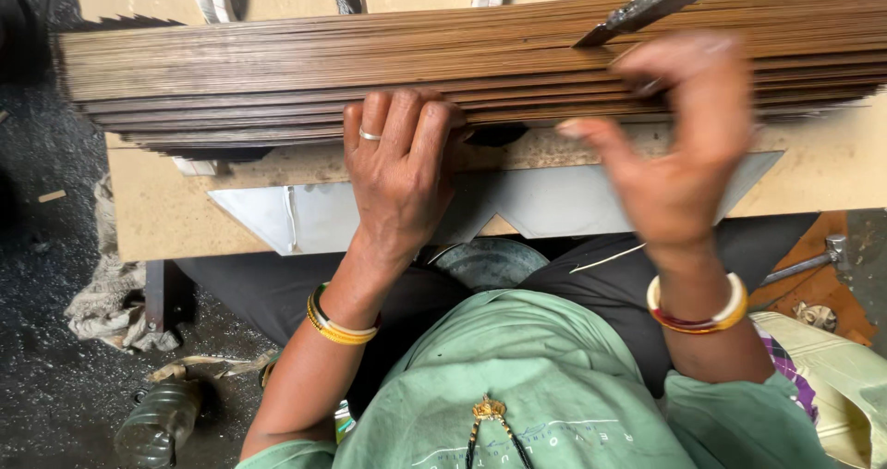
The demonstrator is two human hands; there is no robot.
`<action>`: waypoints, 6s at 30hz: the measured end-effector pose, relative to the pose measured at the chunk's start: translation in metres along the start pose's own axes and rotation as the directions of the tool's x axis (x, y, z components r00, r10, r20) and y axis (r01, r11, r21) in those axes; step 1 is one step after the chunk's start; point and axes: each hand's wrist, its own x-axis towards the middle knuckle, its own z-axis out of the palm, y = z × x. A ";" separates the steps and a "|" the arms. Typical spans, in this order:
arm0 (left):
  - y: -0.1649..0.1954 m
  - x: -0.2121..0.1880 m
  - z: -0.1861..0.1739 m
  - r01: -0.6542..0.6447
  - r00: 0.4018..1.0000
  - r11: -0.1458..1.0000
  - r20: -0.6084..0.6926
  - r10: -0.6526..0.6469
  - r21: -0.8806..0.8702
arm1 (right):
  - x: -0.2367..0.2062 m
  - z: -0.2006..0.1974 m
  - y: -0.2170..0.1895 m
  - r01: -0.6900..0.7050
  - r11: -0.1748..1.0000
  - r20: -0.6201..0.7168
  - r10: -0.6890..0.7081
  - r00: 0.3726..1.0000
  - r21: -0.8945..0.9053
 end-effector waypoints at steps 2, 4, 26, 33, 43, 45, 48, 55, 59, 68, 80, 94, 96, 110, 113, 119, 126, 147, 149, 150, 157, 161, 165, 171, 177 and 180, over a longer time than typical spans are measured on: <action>0.004 0.003 -0.004 0.027 1.000 0.999 0.012 -0.027 0.024 | 0.013 -0.007 -0.008 -0.161 0.954 -0.040 0.177 0.983 0.252; 0.007 0.006 -0.006 0.035 0.999 0.999 0.024 -0.036 0.042 | 0.034 -0.013 -0.008 -0.177 0.946 0.042 0.172 0.984 0.271; 0.005 0.008 -0.004 0.049 0.998 0.998 0.045 -0.047 -0.037 | -0.046 0.000 0.034 -0.087 0.831 -0.084 0.158 0.984 0.550; 0.000 0.001 0.000 -0.014 1.000 1.000 0.007 0.014 -0.020 | -0.055 -0.005 0.028 -0.014 0.872 -0.082 0.062 0.995 0.488; -0.005 -0.004 0.000 -0.125 0.992 0.991 -0.004 0.125 0.048 | 0.024 -0.067 0.024 -0.138 0.988 -0.030 0.141 0.990 0.071; -0.014 -0.012 -0.013 -0.131 0.991 0.985 0.006 0.131 0.109 | 0.050 -0.052 0.023 -0.109 0.984 0.089 0.096 0.991 0.143; -0.041 -0.030 -0.039 -0.039 0.999 0.991 -0.030 0.044 0.130 | 0.061 -0.017 0.017 -0.147 0.930 0.221 0.074 0.973 0.337; -0.119 -0.067 -0.085 0.047 0.985 0.993 -0.173 -0.027 0.110 | -0.009 -0.018 0.008 0.168 0.976 -0.112 -0.184 0.977 -0.136; -0.135 -0.074 -0.090 0.030 0.978 0.993 -0.207 -0.005 0.117 | -0.042 -0.013 0.029 0.248 0.879 -0.040 -0.289 0.957 -0.407; -0.122 -0.080 -0.058 0.145 0.920 0.985 -0.379 -0.097 0.098 | -0.059 -0.008 0.066 0.248 0.837 -0.042 -0.306 0.951 -0.488; -0.107 -0.076 -0.056 0.153 0.938 0.981 -0.330 -0.106 0.121 | -0.065 -0.013 0.076 0.277 0.760 0.025 -0.325 0.945 -0.587; -0.099 -0.071 -0.058 0.099 0.964 0.968 -0.262 -0.036 0.229 | -0.061 -0.010 0.051 0.232 0.775 0.077 -0.232 0.970 -0.588; -0.081 -0.065 -0.059 0.143 0.959 0.913 -0.281 -0.033 0.381 | -0.067 -0.001 0.032 0.216 0.846 0.169 -0.151 0.974 -0.488; 0.011 -0.057 -0.025 0.057 0.908 0.998 0.417 -0.049 -0.006 | -0.055 0.013 -0.006 0.102 0.952 0.550 0.079 0.831 -0.290; 0.007 -0.054 -0.022 -0.008 0.921 1.000 0.390 0.005 0.006 | -0.054 0.016 -0.004 0.084 0.960 0.530 0.075 0.845 -0.268; -0.002 -0.054 -0.012 -0.033 0.927 0.999 0.372 0.046 -0.041 | -0.057 0.027 -0.003 0.014 0.956 0.497 0.141 0.857 -0.294; 0.003 -0.050 -0.013 0.014 0.923 0.999 0.384 0.004 -0.043 | -0.054 0.031 0.000 0.012 0.950 0.491 0.151 0.858 -0.313; 0.025 -0.065 -0.028 -0.011 0.960 0.985 0.277 -0.038 0.172 | -0.083 0.010 0.002 0.344 0.810 0.233 -0.262 0.937 -0.475; 0.020 -0.077 -0.016 -0.066 0.981 0.976 0.190 0.026 0.208 | -0.083 -0.010 0.011 0.301 0.819 0.263 -0.190 0.946 -0.490; 0.018 -0.081 -0.013 -0.057 0.984 0.979 0.177 0.022 0.195 | -0.082 -0.022 0.014 0.281 0.824 0.279 -0.157 0.947 -0.491; 0.024 -0.080 -0.021 0.001 0.990 0.984 0.138 -0.026 0.179 | -0.065 -0.145 0.048 0.144 0.731 0.180 -0.029 0.983 -0.667; 0.037 -0.060 -0.020 -0.040 0.992 0.972 0.126 0.011 0.233 | -0.047 -0.159 0.075 0.107 0.768 -0.013 -0.148 0.989 -0.632; 0.049 -0.045 -0.016 -0.061 0.996 0.945 0.084 0.035 0.322 | -0.037 -0.148 0.109 0.118 0.837 -0.173 -0.245 0.954 -0.534; 0.046 -0.035 0.013 -0.040 0.998 0.961 -0.028 0.049 0.275 | -0.045 -0.144 0.122 0.111 0.806 -0.222 -0.288 0.932 -0.581; 0.057 -0.032 0.018 -0.021 0.999 0.977 -0.028 0.028 0.213 | -0.040 -0.153 0.121 0.167 0.752 -0.161 -0.342 0.926 -0.638; 0.071 -0.024 0.009 -0.027 0.998 0.966 -0.048 0.041 0.258 | -0.040 -0.155 0.122 0.159 0.756 -0.173 -0.341 0.924 -0.635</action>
